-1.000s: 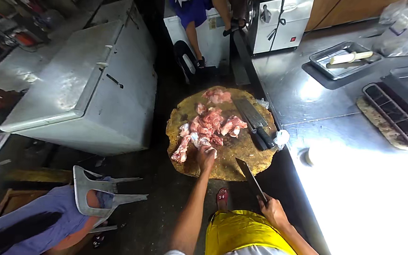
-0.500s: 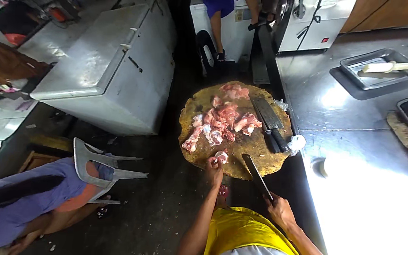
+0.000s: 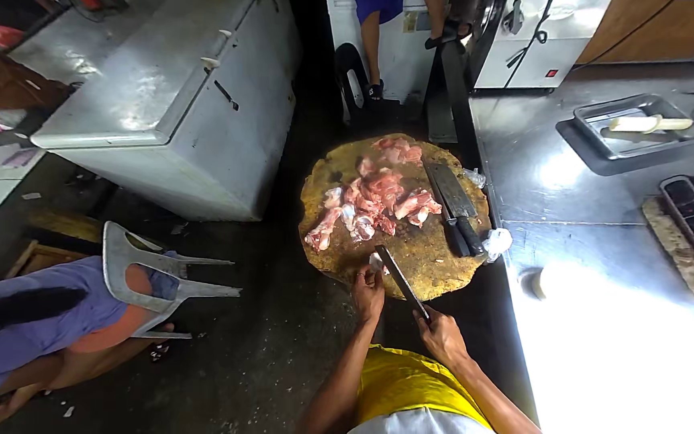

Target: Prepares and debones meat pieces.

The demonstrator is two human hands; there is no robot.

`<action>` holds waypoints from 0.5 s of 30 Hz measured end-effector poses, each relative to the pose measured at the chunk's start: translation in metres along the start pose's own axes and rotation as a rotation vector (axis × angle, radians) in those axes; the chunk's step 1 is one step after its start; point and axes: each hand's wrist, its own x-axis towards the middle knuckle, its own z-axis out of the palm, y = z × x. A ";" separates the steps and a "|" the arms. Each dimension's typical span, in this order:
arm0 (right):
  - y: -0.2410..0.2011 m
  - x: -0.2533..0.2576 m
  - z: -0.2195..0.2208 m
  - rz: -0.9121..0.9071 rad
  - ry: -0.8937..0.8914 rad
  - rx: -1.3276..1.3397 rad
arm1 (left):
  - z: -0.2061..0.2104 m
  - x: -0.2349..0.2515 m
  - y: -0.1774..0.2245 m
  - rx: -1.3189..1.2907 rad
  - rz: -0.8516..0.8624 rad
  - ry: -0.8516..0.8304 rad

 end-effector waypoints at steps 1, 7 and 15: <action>-0.001 0.003 0.000 0.015 -0.023 -0.013 | 0.000 0.003 0.001 -0.011 -0.011 -0.002; 0.008 -0.006 -0.002 0.004 0.074 0.077 | -0.013 0.026 0.014 0.317 0.048 -0.154; 0.044 -0.004 0.001 0.200 0.063 0.059 | -0.018 0.102 0.028 0.546 0.267 -0.611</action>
